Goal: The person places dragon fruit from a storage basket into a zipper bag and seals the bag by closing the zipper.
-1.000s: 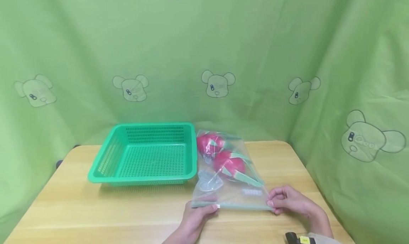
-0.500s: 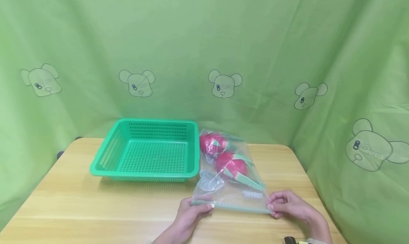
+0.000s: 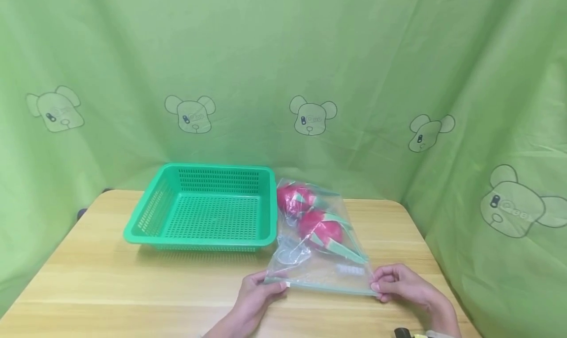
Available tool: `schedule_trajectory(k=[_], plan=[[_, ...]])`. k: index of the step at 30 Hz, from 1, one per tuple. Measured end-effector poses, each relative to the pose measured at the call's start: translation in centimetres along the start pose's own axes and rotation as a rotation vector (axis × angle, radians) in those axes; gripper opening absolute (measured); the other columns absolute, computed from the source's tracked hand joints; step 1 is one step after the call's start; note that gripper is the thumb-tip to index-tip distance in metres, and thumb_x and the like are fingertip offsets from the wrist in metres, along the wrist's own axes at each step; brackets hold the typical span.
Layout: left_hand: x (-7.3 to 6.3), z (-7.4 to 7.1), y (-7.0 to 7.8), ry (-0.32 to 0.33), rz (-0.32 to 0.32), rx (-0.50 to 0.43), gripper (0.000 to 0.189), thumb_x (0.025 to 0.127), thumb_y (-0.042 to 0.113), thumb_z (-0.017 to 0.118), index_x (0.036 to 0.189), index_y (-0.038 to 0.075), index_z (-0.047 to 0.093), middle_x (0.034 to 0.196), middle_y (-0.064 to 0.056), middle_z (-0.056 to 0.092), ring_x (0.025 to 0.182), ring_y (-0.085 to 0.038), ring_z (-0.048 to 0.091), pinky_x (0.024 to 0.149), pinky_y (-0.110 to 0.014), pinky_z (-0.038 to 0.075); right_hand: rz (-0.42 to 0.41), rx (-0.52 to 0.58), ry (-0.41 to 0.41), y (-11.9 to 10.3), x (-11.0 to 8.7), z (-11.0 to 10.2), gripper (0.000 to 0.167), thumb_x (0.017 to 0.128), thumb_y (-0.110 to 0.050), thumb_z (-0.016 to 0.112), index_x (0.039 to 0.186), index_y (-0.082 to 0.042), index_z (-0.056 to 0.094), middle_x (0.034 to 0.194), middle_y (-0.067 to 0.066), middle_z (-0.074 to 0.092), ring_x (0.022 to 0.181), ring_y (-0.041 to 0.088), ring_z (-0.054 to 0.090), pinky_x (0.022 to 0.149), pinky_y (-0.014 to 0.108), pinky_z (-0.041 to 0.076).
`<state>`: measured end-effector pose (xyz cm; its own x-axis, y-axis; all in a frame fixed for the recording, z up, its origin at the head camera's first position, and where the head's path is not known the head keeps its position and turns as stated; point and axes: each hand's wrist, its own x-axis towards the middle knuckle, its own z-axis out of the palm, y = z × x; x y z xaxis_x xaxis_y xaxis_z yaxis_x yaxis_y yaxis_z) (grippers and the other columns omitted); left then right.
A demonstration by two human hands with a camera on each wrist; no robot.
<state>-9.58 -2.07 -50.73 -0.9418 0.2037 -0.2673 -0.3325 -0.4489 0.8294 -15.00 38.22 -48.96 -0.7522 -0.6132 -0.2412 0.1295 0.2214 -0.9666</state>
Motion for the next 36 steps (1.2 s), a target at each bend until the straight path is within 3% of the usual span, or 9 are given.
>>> schedule_trajectory(k=[18, 36], plan=[[-0.7, -2.3, 0.9, -0.015, 0.023, 0.033, 0.031, 0.088, -0.004, 0.071, 0.118, -0.008, 0.067, 0.110, -0.013, 0.070, 0.090, -0.020, 0.070, 0.092, -0.036, 0.059, 0.001, -0.006, 0.006, 0.2, -0.1, -0.1, 0.023, 0.099, 0.002, 0.061, 0.110, 0.021, 0.056, 0.092, 0.015, 0.073, 0.079, 0.015, 0.070, 0.074, 0.029, 0.062], [-1.5, -3.2, 1.7, 0.000, 0.009, 0.030, 0.033, 0.089, -0.003, 0.072, 0.120, -0.008, 0.066, 0.116, -0.014, 0.069, 0.096, -0.020, 0.070, 0.095, -0.037, 0.057, 0.033, -0.036, 0.044, -0.1, -0.4, 0.0, 0.024, 0.099, -0.001, 0.063, 0.110, 0.019, 0.058, 0.092, 0.018, 0.071, 0.080, 0.017, 0.070, 0.075, 0.031, 0.062]])
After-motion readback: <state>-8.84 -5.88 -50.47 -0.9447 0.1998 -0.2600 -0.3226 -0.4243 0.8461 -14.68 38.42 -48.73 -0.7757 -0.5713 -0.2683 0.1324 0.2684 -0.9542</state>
